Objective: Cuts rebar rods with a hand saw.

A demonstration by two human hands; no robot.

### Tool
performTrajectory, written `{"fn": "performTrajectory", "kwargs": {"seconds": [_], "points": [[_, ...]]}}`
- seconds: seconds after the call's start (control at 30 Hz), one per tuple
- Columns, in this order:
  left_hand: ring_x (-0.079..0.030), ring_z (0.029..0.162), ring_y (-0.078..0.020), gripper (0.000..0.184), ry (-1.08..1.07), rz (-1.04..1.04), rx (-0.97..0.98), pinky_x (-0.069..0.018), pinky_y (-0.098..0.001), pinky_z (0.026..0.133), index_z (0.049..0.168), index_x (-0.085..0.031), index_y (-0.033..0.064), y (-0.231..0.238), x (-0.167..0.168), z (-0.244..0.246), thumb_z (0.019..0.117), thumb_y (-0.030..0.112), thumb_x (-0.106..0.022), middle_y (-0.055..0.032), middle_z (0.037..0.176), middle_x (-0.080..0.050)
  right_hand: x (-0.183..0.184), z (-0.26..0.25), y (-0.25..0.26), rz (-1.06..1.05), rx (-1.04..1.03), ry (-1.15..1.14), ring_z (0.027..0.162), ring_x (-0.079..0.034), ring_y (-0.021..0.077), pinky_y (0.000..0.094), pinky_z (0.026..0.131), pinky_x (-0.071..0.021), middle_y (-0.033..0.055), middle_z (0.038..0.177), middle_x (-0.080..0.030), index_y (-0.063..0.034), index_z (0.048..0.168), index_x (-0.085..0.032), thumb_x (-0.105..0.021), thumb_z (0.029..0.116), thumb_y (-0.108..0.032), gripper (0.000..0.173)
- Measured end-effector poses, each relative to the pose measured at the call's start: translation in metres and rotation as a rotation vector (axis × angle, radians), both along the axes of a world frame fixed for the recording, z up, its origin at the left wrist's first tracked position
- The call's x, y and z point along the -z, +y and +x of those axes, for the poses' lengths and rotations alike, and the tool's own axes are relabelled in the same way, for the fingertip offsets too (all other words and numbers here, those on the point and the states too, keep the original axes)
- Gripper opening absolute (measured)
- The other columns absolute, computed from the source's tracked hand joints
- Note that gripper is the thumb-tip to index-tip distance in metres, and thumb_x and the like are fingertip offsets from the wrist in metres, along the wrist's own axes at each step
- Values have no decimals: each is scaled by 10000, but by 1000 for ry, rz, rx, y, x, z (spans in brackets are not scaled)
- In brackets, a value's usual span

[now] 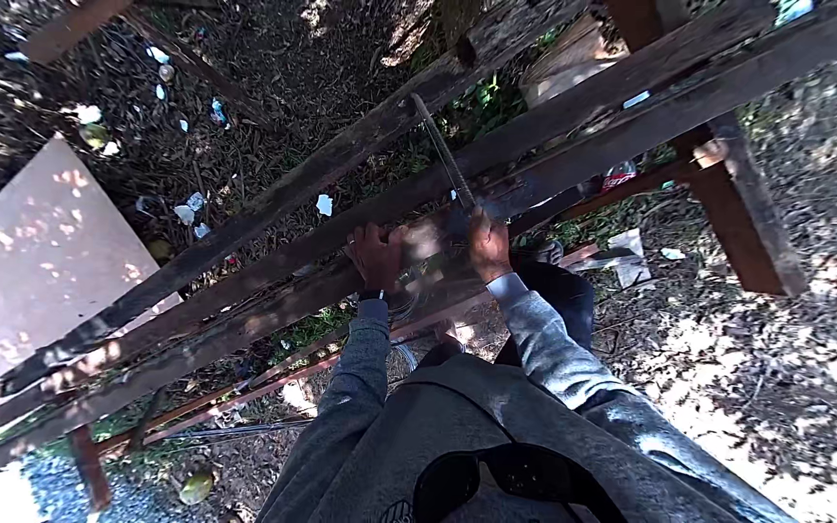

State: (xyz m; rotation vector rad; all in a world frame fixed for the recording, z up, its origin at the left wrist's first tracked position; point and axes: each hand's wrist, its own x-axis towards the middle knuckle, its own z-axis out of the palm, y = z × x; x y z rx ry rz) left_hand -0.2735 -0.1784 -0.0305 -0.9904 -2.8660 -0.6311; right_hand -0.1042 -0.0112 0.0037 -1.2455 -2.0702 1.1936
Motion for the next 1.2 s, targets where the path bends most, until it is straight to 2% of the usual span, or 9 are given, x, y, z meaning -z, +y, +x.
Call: {"fn": "performTrajectory", "kwargs": {"seconds": [0.07,0.17,0.3,0.4,0.5,0.73,0.87,1.07,1.2], "points": [[-563,1045,-318,563,-8,10,-1,-451,-560,921,952,-614,191,3,-1,-2,886,749,-593,-82,1023,-592,9,25,-14,4,-16,49,657,-615,264,517,602,-518,124,697,-579,-53,908,-641,-195,1087,-575,710],[-560,1050,-318,561,-18,10,-4,-446,-575,931,951,-617,189,7,-1,-2,902,746,-570,-91,1031,-586,31,93,-50,-76,17,124,600,-574,130,386,596,-529,30,637,-565,-50,825,-654,-222,1042,-664,781],[-562,1038,-322,568,-17,13,-14,-450,-567,925,946,-618,185,7,2,-3,902,749,-567,-95,1027,-587,15,131,-75,-104,21,223,488,-472,63,289,475,-441,-46,561,-460,-120,728,-553,-252,1077,-600,665],[-563,1050,-316,565,-28,-2,-15,-449,-565,941,948,-614,188,8,0,-5,895,749,-580,-88,1039,-591,0,72,-37,-34,-7,52,592,-564,153,397,578,-509,48,627,-541,-43,806,-633,-247,1070,-561,698],[-571,1050,-313,551,-21,-28,-25,-462,-541,934,939,-606,185,-3,1,1,874,732,-629,-88,1028,-591,4,18,-9,-35,-13,-10,588,-589,282,520,528,-486,135,656,-561,-56,840,-621,-172,1077,-567,720],[-578,1043,-314,564,-4,2,-28,-465,-553,940,948,-623,179,-1,8,-2,879,739,-615,-98,1025,-599,29,106,-55,-104,7,134,535,-532,127,372,527,-496,13,594,-521,-73,782,-617,-183,1030,-707,807],[-563,1041,-316,552,15,29,-17,-450,-561,921,946,-623,180,5,9,-3,891,729,-609,-87,1023,-592,7,132,-78,-139,23,241,461,-436,57,276,448,-409,-63,549,-431,-144,735,-545,-274,1075,-607,635],[-566,1077,-318,554,-2,-16,-28,-458,-550,949,945,-612,186,1,5,0,870,734,-632,-87,1057,-597,2,6,-2,38,-29,-3,677,-640,315,561,607,-516,162,710,-602,-37,914,-643,-161,1084,-556,728],[-563,1078,-319,568,10,-18,-31,-450,-572,947,945,-616,192,3,10,-2,874,755,-604,-87,1059,-595,15,35,-13,-15,-33,59,604,-584,245,494,561,-503,102,658,-553,-63,896,-638,-163,1066,-631,759]]}}
